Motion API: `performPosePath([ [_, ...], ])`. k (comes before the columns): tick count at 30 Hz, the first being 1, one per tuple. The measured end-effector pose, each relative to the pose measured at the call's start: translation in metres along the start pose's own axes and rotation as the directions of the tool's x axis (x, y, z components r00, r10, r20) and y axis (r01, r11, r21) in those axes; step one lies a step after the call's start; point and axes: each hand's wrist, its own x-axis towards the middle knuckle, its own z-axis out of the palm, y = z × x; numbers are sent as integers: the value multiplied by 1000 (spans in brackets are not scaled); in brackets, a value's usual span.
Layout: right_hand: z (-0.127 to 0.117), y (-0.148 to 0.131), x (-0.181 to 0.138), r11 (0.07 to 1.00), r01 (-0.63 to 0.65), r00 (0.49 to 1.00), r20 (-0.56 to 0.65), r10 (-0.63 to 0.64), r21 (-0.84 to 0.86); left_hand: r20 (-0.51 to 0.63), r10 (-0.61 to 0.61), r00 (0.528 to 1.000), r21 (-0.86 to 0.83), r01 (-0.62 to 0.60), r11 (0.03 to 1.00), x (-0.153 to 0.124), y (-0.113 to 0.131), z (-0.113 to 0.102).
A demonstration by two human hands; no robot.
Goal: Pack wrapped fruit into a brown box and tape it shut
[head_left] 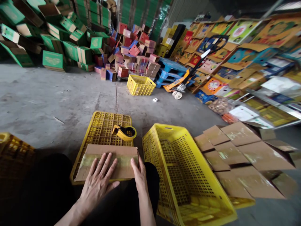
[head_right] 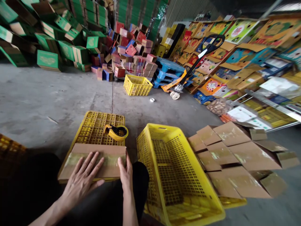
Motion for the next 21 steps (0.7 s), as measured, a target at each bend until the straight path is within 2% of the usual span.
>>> performPosePath([
  [6, 0, -3, 2, 994, 58, 998, -18, -60, -88, -8, -37, 999, -54, 36, 998, 0, 2, 0],
  [10, 4, 3, -6, 990, 57, 993, -92, -68, -127, -10, -42, 999, -54, 41, 998, 0, 2, 0],
  [12, 7, 6, -12, 977, 103, 984, -125, -128, -188, -8, -41, 999, -25, 41, 999, 1, 3, 0],
  [16, 9, 9, -18, 916, 240, 952, -106, -286, -322, -2, -27, 1000, 89, 27, 996, 1, 5, 0],
  [21, 6, 9, -19, 809, 315, 923, -36, -382, -497, -12, -8, 1000, 157, 10, 988, 3, 7, -1],
])
